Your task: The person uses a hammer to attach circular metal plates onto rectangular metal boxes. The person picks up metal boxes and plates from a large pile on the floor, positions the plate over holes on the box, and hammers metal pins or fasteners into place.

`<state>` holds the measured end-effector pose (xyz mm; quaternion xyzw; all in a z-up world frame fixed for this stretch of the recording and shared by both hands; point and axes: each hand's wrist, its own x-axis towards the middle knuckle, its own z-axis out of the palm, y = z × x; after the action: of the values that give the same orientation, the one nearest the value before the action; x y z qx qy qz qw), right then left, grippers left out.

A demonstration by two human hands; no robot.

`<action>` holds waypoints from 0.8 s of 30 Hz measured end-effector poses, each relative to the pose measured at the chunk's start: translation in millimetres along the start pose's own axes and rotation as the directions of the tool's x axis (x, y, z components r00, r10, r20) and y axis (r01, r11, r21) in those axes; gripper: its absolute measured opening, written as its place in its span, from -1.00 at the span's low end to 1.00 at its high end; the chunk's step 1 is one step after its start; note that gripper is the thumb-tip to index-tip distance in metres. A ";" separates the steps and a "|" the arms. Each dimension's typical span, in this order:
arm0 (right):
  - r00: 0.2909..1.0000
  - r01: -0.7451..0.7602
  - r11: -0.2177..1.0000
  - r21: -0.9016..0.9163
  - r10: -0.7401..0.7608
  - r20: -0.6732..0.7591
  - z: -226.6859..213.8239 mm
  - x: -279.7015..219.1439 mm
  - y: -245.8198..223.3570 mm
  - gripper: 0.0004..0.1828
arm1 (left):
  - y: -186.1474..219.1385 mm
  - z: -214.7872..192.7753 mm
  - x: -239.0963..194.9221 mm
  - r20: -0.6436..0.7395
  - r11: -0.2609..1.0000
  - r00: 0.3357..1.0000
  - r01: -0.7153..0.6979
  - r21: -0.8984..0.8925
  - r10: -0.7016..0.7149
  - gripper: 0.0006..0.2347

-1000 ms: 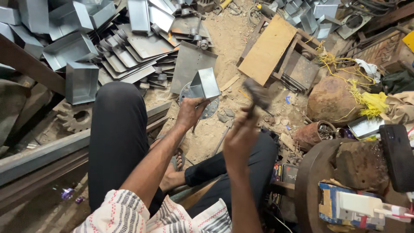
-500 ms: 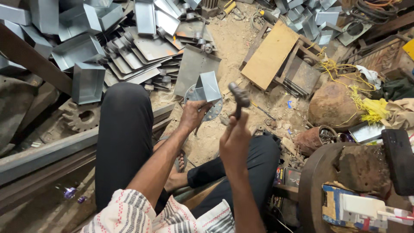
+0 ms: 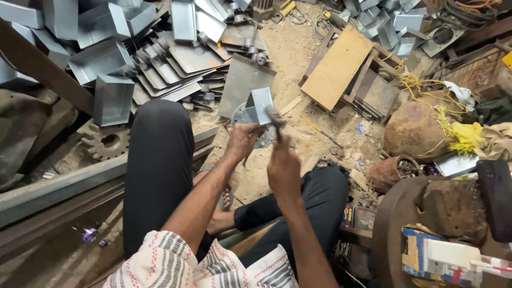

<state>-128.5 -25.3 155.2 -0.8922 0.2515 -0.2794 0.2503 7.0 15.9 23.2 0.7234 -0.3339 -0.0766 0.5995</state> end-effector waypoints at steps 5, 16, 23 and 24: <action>0.981 0.008 0.996 -0.092 0.010 0.195 4.7 -0.5 -4.7 -0.85 | -5.1 2.7 -2.7 0.047 0.996 0.995 0.082 0.019 -0.083 -0.90; 0.991 -0.054 0.997 -0.064 0.061 0.122 15.4 -5.7 21.1 -0.81 | -1.3 2.9 -1.2 0.003 0.997 1.000 0.014 -0.075 -0.014 -0.85; 0.985 -0.153 0.944 0.294 0.171 -0.038 44.4 -39.5 47.1 -0.72 | -41.9 23.4 0.9 -0.015 0.984 0.997 0.073 -0.161 -0.076 -0.86; 0.985 -0.147 0.946 0.290 0.166 -0.040 44.8 -39.1 55.6 -0.72 | -47.4 28.4 5.0 -0.104 0.948 0.994 -0.050 -0.315 0.018 -0.83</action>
<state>-145.7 -30.1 75.8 -0.8145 0.2863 -0.3204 0.3899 14.8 -7.4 -26.5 0.6146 -0.2992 -0.0826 0.7252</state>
